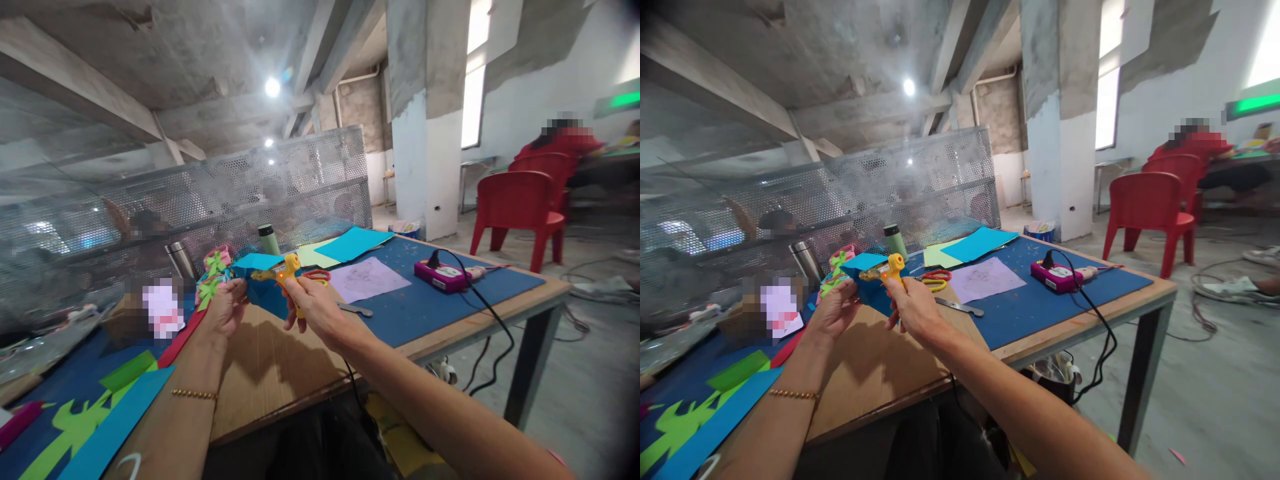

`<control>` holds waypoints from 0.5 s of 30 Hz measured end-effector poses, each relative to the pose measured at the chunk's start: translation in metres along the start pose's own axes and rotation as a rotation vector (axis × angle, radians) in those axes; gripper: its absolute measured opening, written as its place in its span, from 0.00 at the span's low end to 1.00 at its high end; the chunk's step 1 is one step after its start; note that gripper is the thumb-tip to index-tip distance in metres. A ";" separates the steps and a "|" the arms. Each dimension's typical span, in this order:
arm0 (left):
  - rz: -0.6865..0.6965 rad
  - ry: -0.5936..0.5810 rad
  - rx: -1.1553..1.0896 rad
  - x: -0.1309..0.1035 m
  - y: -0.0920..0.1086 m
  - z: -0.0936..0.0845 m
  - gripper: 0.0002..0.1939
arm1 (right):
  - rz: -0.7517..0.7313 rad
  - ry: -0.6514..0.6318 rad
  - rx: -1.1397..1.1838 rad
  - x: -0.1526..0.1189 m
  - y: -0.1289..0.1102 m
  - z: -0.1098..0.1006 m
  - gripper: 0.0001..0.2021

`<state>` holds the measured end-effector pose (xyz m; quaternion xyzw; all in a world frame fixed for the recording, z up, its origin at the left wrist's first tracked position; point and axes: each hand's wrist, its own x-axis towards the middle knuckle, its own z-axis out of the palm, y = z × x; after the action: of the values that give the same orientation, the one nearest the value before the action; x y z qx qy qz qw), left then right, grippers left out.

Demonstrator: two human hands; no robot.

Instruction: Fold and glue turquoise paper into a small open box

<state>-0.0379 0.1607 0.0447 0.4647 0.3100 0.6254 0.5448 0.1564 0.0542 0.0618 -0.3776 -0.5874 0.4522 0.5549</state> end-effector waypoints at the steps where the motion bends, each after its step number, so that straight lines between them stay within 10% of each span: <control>1: 0.002 -0.004 0.005 0.000 0.000 0.000 0.12 | 0.001 0.003 -0.004 0.000 0.000 0.000 0.17; 15: -0.001 0.006 0.002 -0.003 0.001 0.005 0.12 | -0.063 0.045 -0.210 0.002 0.007 -0.001 0.18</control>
<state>-0.0336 0.1565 0.0463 0.4631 0.3128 0.6262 0.5437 0.1569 0.0587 0.0562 -0.4253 -0.6304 0.3618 0.5392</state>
